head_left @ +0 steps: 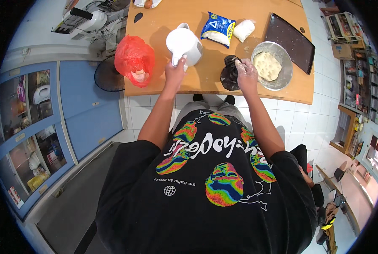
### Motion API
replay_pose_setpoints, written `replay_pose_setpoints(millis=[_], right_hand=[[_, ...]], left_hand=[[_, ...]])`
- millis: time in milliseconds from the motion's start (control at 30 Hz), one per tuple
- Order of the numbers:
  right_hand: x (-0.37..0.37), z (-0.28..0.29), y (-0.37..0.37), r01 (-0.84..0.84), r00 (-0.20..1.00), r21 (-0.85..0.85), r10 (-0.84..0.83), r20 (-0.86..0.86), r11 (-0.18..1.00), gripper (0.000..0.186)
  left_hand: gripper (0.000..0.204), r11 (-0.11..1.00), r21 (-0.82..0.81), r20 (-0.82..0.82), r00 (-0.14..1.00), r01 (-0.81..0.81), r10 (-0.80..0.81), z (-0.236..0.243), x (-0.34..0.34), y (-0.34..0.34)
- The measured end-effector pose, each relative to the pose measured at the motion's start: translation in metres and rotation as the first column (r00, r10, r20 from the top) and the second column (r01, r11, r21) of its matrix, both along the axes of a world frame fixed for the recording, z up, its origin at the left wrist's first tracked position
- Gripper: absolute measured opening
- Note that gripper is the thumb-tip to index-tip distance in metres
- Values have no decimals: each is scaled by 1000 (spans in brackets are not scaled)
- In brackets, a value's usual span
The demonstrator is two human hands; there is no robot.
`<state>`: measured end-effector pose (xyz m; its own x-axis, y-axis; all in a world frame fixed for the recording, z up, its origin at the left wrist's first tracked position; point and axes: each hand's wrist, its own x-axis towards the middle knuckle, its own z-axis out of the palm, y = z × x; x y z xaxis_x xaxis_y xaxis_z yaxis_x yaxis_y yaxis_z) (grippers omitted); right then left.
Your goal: The person kneads dough in a metal bowl and then adds black squid ink from a plastic bag, incorporating it into the dough mixture by hand.
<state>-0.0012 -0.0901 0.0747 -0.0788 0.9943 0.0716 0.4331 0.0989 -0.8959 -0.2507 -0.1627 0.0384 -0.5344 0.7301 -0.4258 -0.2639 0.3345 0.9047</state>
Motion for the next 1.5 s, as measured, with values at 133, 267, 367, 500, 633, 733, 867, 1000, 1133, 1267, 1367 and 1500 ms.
replay_pose_setpoints(millis=[133, 267, 367, 500, 633, 733, 867, 1000, 1133, 1267, 1367, 1500], right_hand=[[-5, -23, 15, -37, 996, -5, 37, -85, 999, 14], [-1, -49, 14, -130, 968, -103, 104, -228, 986, 17], [4, -44, 9, -196, 977, -186, 174, -124, 963, 20], [29, -56, 2, -203, 940, -291, 102, -325, 935, 16], [65, -63, 2, -213, 939, -356, 90, -331, 910, 15], [82, -68, 0, -150, 988, -223, 136, -76, 963, 16], [96, -87, 2, -182, 983, -140, 183, -10, 973, 15], [106, -70, 11, -257, 960, -110, 267, 87, 960, 12], [133, -67, 29, -261, 908, -50, 262, 328, 964, 7], [126, -55, 51, -262, 866, -78, 270, 420, 962, 11], [106, -64, 76, -277, 819, 90, 186, 543, 957, 21], [77, -57, 96, -397, 604, 96, 181, 776, 913, 43]], left_hand=[[37, 997, -76, -61, 997, 32, -37, -2, -25, 26], [43, 996, -50, -10, 997, 76, -77, -3, -32, 39], [46, 999, 3, -12, 999, 53, -53, -6, -25, 34], [46, 979, 192, -325, 946, 73, -7, -31, -18, 13], [50, 981, 118, -350, 918, -153, 186, -42, 6, -11], [53, 972, -200, -422, 906, -120, 25, -45, 37, -25], [45, 938, 78, -755, 635, 338, -166, 6, 96, 10], [22, 793, -203, -767, 410, 574, -493, -6, 110, 22], [23, 731, -488, -736, 226, 476, -638, -9, 121, 7], [19, 848, -385, -789, 346, 364, -507, -25, 132, -11], [20, 871, -373, -808, 350, 318, -474, -28, 142, -10], [21, 869, -352, -810, 352, 349, -469, -31, 141, -4]])
